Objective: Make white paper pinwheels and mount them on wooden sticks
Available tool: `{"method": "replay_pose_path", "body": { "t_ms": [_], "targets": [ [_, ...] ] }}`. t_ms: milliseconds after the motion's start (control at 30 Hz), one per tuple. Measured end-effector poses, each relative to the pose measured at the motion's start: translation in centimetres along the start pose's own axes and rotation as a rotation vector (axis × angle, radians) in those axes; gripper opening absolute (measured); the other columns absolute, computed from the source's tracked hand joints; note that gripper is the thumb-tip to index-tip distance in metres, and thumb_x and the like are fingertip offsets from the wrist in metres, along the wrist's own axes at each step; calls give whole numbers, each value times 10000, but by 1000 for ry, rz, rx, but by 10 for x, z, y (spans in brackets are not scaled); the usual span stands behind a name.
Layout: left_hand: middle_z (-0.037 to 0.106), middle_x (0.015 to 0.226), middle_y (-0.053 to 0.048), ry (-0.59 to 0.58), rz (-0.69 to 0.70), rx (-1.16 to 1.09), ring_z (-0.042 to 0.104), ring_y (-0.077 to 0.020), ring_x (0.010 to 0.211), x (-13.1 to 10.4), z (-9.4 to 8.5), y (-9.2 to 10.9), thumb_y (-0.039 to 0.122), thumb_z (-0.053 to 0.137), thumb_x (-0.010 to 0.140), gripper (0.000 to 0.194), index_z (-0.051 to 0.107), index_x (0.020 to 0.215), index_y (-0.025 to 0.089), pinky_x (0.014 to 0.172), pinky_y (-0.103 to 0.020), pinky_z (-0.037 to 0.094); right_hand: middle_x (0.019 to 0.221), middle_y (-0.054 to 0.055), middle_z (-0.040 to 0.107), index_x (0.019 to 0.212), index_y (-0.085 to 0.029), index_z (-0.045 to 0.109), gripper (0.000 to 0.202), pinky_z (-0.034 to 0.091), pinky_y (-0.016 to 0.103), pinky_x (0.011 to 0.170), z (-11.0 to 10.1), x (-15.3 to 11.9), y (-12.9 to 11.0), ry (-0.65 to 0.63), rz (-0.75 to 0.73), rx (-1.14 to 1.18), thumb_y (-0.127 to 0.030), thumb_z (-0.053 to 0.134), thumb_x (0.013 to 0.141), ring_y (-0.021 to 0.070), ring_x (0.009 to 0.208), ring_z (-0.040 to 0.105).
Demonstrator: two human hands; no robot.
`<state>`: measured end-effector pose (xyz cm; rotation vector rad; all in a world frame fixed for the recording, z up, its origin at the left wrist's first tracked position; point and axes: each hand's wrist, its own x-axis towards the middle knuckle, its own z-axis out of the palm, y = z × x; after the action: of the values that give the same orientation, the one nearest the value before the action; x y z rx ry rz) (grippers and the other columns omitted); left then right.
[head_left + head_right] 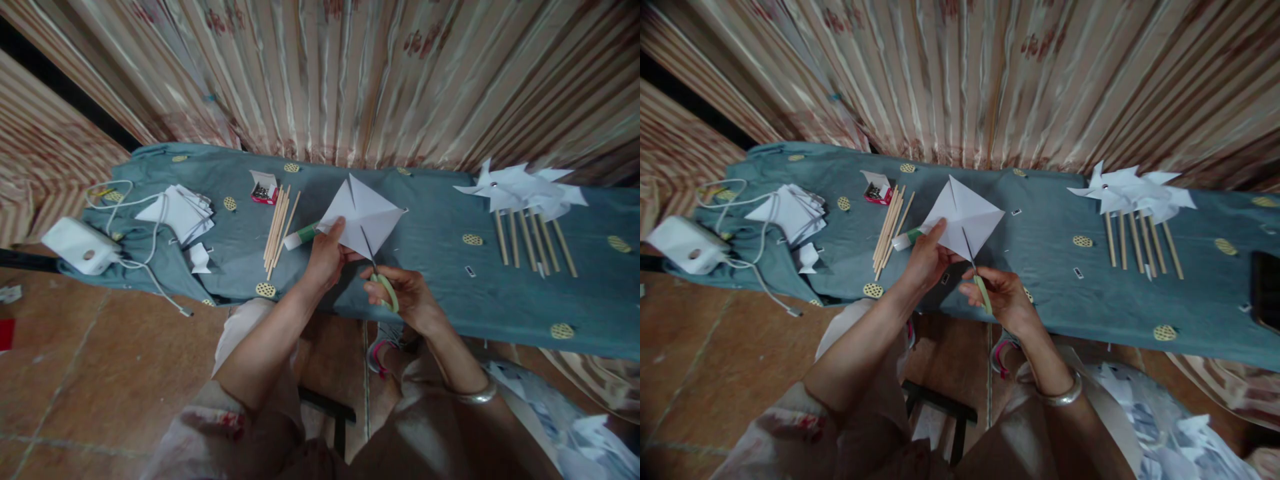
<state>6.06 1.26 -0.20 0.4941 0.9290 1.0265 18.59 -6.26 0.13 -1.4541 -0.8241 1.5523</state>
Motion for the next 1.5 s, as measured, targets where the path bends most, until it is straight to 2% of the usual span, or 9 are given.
{"method": "replay_pose_path", "body": {
  "t_ms": [167,467,667,767,900,967,1100,1333,1500],
  "targets": [
    [703,677,-26,-17,15,-9,702,-202,716,2,-3,-1,378,560,873,192,609,803,207,681,-340,549,477,-46,565,649,-178,684,425,370,209,422,2,1,0,2,16,4,-407,918,378,70,427,493],
    [719,731,-54,3,29,25,705,-250,880,4,-3,1,418,607,856,222,614,792,206,719,-354,543,574,0,645,798,-174,686,463,413,228,476,-3,-2,3,-129,-10,-140,-535,831,548,102,508,535],
    [720,836,-25,51,136,-55,696,-185,873,10,-7,13,309,589,870,121,596,923,201,742,-309,558,665,2,661,853,-165,686,431,440,233,533,-31,-10,-3,-278,39,-230,-504,812,620,103,566,553],
    [719,840,-32,11,154,-58,696,-192,870,10,-9,14,318,649,819,178,611,934,188,760,-320,556,674,19,681,828,-171,694,431,462,252,542,-52,-9,-5,-172,15,-271,-523,813,610,126,583,579],
    [708,749,-42,-68,130,45,683,-210,771,8,-9,5,298,705,754,132,663,774,175,721,-338,536,712,15,715,851,-208,692,427,477,252,554,-70,-2,-8,258,-193,-176,-499,841,576,133,604,606],
    [707,728,-50,-97,111,106,668,-209,732,6,-8,-2,288,728,730,119,683,712,180,710,-341,520,731,6,716,868,-222,690,405,487,262,584,-72,2,-12,373,-307,-129,-465,845,584,137,632,616],
    [709,724,-62,-161,88,186,643,-200,690,5,-6,-14,307,750,697,123,710,697,190,675,-328,497,709,-18,686,853,-227,677,418,489,270,598,-67,7,-17,367,-375,-101,-432,865,542,149,672,628],
    [700,689,-49,-223,49,240,646,-203,698,7,-6,-24,377,793,646,207,716,687,189,677,-319,491,582,-65,601,816,-211,646,482,430,238,472,-51,14,-13,283,-303,-95,-463,874,473,88,486,496],
    [731,835,-105,-289,2,106,684,-257,872,-1,-2,-20,563,761,660,416,725,779,167,737,-347,533,664,-31,685,814,-213,628,524,506,289,554,-44,16,-14,402,-291,44,-413,892,408,137,563,589]
  ]
}}
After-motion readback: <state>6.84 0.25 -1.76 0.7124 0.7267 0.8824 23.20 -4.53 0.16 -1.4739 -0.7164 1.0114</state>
